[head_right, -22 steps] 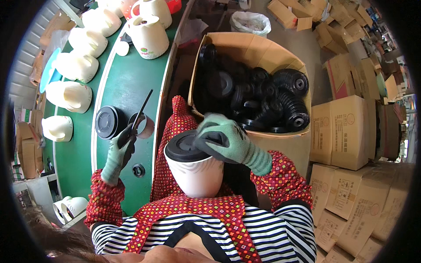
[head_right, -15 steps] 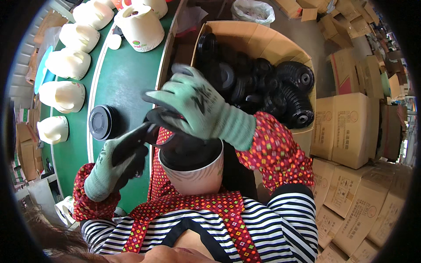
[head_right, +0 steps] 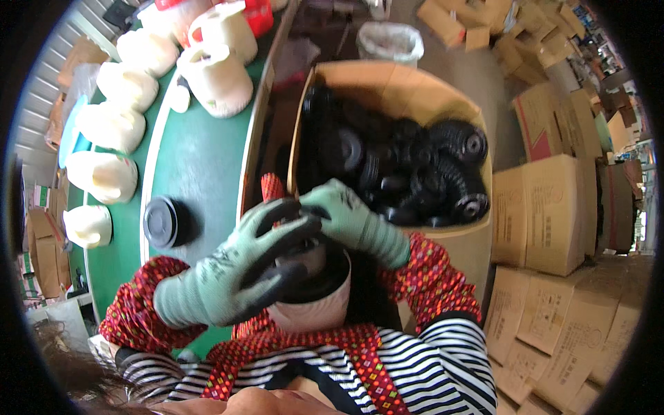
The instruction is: The person assembles white plastic pitchers by inserting black lids and internal components, then placing the finished units on a green conveyor belt. The person handles each pitcher one at a time, inserting parts and securing the lid before moving to the next unit.
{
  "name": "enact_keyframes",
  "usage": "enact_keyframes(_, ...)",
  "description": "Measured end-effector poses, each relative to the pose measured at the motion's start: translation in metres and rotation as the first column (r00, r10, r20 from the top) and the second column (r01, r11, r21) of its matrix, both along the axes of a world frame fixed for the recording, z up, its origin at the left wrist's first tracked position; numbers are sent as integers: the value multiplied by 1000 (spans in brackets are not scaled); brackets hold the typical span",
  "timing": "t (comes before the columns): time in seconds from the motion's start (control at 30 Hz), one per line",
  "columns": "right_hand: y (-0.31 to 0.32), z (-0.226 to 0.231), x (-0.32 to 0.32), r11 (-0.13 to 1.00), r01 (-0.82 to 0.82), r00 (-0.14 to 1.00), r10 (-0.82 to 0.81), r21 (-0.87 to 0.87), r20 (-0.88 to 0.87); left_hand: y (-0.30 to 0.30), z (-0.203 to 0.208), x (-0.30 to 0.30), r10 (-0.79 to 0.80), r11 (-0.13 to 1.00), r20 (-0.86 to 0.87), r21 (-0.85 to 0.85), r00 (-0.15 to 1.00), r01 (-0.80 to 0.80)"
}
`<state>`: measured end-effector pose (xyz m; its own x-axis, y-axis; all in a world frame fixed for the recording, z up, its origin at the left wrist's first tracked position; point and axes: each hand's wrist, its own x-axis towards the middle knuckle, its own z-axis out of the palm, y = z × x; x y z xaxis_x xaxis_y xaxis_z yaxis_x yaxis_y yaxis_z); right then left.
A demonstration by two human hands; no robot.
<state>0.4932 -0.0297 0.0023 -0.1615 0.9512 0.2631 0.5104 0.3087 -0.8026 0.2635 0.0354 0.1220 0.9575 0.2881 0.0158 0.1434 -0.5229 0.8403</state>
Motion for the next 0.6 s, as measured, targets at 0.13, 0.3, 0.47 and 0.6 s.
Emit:
enact_keyframes(0.13,-1,-70,-15,1000,-18,956,18,4,-291,-19,12,29,55,988,-62,144,997,-46)
enact_keyframes(0.3,-22,-53,-14,991,132,985,-131,-1,-115,-2,-4,9,134,974,-132,199,982,-106)
enact_keyframes(0.47,-49,54,-31,992,125,837,-92,-25,539,53,-83,-25,154,986,-216,95,964,-136)
enact_keyframes(0.6,-60,96,-52,994,76,665,5,-74,747,78,-147,-2,55,996,67,-69,996,-50)
